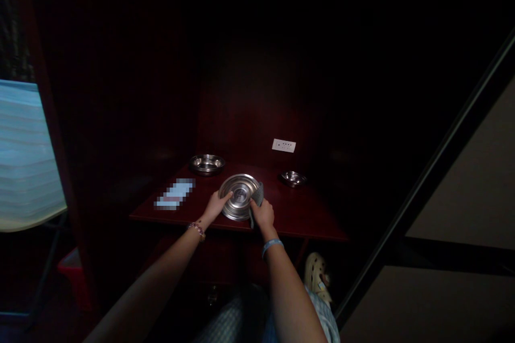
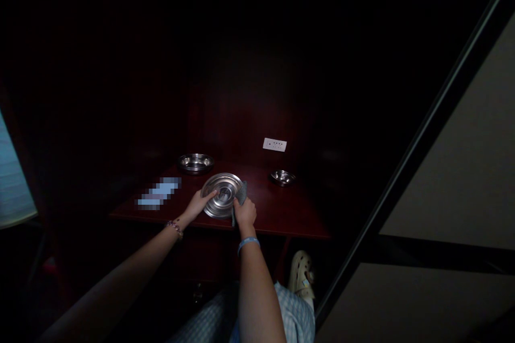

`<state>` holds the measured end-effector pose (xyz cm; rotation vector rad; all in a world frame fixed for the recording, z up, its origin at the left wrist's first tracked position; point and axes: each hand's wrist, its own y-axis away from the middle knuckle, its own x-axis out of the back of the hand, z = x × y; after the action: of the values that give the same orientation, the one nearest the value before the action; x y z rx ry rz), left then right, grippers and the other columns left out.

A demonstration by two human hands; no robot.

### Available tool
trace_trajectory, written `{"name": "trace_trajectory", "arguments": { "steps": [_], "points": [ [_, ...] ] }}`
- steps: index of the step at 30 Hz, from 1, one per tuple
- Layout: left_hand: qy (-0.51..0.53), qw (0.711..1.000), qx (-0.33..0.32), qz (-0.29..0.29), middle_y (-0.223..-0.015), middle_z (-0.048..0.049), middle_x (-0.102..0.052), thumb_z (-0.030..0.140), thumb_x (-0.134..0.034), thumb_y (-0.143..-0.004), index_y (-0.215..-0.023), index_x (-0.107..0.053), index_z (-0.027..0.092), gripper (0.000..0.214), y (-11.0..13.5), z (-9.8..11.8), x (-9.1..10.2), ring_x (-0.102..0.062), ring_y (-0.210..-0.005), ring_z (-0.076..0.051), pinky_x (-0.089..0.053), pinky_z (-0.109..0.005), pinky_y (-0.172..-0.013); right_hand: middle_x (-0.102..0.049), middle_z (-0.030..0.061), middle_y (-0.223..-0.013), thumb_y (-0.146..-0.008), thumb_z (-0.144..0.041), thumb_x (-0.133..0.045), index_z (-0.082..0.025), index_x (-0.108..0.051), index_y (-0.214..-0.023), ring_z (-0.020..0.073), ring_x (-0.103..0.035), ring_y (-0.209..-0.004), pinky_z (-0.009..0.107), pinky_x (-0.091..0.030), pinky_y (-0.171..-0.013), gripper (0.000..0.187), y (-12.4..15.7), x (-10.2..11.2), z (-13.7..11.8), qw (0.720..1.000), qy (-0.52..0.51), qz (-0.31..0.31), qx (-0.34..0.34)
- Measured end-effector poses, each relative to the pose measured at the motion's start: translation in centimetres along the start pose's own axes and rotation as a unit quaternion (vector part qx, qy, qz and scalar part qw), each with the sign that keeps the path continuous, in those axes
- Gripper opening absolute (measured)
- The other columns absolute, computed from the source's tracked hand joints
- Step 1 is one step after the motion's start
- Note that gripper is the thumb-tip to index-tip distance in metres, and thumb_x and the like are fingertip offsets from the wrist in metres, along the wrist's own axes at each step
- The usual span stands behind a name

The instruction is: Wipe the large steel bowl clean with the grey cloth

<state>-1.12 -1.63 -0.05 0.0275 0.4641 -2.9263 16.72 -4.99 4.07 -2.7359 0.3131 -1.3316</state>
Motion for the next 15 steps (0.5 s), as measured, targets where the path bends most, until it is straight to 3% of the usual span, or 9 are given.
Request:
{"name": "trace_trajectory", "arguments": {
  "steps": [15],
  "points": [
    [0.008, 1.0, -0.002, -0.01, -0.105, -0.0149, -0.072, 0.048, -0.072, -0.066, -0.1, -0.07, 0.01, 0.051, 0.52, 0.97, -0.16, -0.067, -0.1, -0.027, -0.049, -0.035, -0.089, -0.07, 0.0146, -0.106, -0.088, -0.046, -0.049, -0.017, -0.067, -0.111, 0.0275, -0.067, -0.099, 0.031, -0.05, -0.078, 0.041, 0.02, -0.05, 0.07, 1.0, -0.005, 0.005, 0.004]
  ]
}}
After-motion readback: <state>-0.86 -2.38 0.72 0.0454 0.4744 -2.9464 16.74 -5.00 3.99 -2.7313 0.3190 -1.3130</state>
